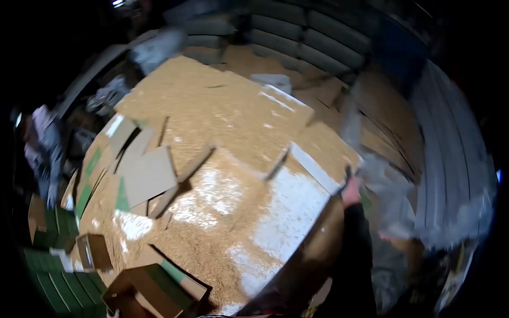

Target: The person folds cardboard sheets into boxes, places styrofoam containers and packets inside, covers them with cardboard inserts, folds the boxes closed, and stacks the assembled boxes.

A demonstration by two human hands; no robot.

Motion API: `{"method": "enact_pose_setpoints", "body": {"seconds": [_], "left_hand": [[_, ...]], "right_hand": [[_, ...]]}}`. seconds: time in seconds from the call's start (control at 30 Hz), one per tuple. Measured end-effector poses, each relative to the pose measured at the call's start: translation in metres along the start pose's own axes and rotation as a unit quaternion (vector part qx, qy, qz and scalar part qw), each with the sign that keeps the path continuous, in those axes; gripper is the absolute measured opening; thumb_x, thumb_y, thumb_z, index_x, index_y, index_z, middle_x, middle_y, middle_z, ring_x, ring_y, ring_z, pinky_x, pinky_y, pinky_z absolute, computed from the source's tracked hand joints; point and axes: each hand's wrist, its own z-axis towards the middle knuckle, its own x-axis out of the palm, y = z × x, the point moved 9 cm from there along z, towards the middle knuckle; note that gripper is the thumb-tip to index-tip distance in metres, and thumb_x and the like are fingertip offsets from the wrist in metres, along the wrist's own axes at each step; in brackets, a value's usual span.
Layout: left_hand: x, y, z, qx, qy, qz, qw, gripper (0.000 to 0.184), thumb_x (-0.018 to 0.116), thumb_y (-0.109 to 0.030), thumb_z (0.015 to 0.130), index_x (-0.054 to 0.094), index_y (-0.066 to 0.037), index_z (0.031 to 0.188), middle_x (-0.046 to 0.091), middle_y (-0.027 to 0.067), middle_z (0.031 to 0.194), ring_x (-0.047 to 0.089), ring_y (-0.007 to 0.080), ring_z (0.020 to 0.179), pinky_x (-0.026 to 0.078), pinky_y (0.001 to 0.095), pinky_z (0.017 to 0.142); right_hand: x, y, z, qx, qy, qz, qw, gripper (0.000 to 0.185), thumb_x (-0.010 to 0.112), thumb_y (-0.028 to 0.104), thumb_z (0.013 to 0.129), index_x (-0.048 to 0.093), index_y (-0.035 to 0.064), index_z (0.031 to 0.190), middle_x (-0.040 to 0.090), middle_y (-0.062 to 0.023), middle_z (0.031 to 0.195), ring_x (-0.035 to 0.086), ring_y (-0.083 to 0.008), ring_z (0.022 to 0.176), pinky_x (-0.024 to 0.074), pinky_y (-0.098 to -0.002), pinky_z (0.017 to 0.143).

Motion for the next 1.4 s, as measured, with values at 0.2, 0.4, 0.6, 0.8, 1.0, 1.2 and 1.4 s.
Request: {"method": "enact_pose_setpoints", "body": {"seconds": [0.2, 0.4, 0.6, 0.8, 1.0, 1.2, 1.4], "left_hand": [[-0.020, 0.030, -0.020, 0.077, -0.061, -0.104, 0.990, 0.044, 0.064, 0.001, 0.072, 0.056, 0.004, 0.116, 0.065, 0.0157, 0.104, 0.062, 0.0247, 0.099, 0.046, 0.0330, 0.088], [0.017, -0.004, 0.024, 0.066, 0.049, 0.059, 0.995, 0.050, 0.062, -0.021, 0.076, 0.054, -0.005, 0.123, 0.062, 0.0215, 0.109, 0.058, 0.0368, 0.104, 0.045, 0.0428, 0.090], [0.093, -0.025, 0.048, 0.202, 0.130, 0.020, 0.971, 0.060, 0.055, -0.037, 0.089, 0.038, -0.004, 0.136, 0.058, 0.0217, 0.117, 0.055, 0.0360, 0.111, 0.042, 0.0410, 0.095], [0.074, 0.008, 0.063, 0.174, 0.080, -0.201, 0.961, 0.045, 0.059, -0.031, 0.087, 0.052, 0.000, 0.119, 0.061, 0.0223, 0.103, 0.058, 0.0362, 0.099, 0.045, 0.0389, 0.086], [0.060, 0.005, 0.055, 0.094, 0.075, -0.194, 0.974, 0.038, 0.063, -0.023, 0.085, 0.058, 0.002, 0.113, 0.063, 0.0198, 0.101, 0.060, 0.0314, 0.094, 0.046, 0.0362, 0.083], [0.063, -0.008, 0.033, 0.106, 0.056, -0.164, 0.979, 0.038, 0.058, -0.020, 0.087, 0.055, -0.001, 0.120, 0.063, 0.0211, 0.106, 0.059, 0.0325, 0.099, 0.045, 0.0360, 0.087], [0.044, -0.059, -0.002, 0.060, 0.125, -0.094, 0.986, 0.049, 0.056, -0.018, 0.087, 0.046, -0.009, 0.134, 0.063, 0.0216, 0.105, 0.061, 0.0352, 0.096, 0.046, 0.0382, 0.085]], "right_hand": [[0.049, 0.163, -0.164, 0.012, 0.077, 0.027, 0.997, 0.046, 0.049, 0.025, 0.095, 0.042, 0.0001, 0.133, 0.053, -0.0150, 0.129, 0.054, -0.0231, 0.114, 0.0432, -0.0344, 0.096], [0.178, 0.321, -0.279, 0.008, 0.214, 0.224, 0.951, 0.042, 0.044, 0.022, 0.098, 0.042, -0.0066, 0.129, 0.051, -0.0156, 0.127, 0.052, -0.0177, 0.112, 0.0418, -0.0303, 0.096], [0.354, 0.455, -0.407, 0.118, 0.393, 0.383, 0.828, 0.041, 0.053, 0.024, 0.095, 0.046, 0.0010, 0.129, 0.057, -0.0079, 0.120, 0.054, -0.0154, 0.110, 0.0447, -0.0291, 0.094], [0.431, 0.391, -0.420, -0.062, 0.516, 0.208, 0.828, 0.052, 0.064, 0.015, 0.086, 0.043, 0.0023, 0.132, 0.051, -0.0144, 0.129, 0.050, -0.0282, 0.118, 0.0395, -0.0371, 0.100], [0.383, 0.429, -0.410, 0.070, 0.444, 0.258, 0.856, 0.052, 0.059, 0.025, 0.092, 0.040, 0.0028, 0.135, 0.054, -0.0091, 0.123, 0.051, -0.0131, 0.108, 0.0453, -0.0279, 0.089], [0.398, 0.405, -0.400, -0.172, 0.349, -0.148, 0.909, 0.046, 0.062, 0.015, 0.084, 0.049, -0.0025, 0.124, 0.050, -0.0190, 0.125, 0.050, -0.0273, 0.114, 0.0394, -0.0349, 0.097], [0.488, 0.461, -0.500, -0.521, 0.536, -0.297, 0.594, 0.050, 0.055, 0.032, 0.085, 0.048, 0.0093, 0.129, 0.043, -0.0222, 0.131, 0.037, -0.0406, 0.125, 0.0280, -0.0576, 0.102]]}}
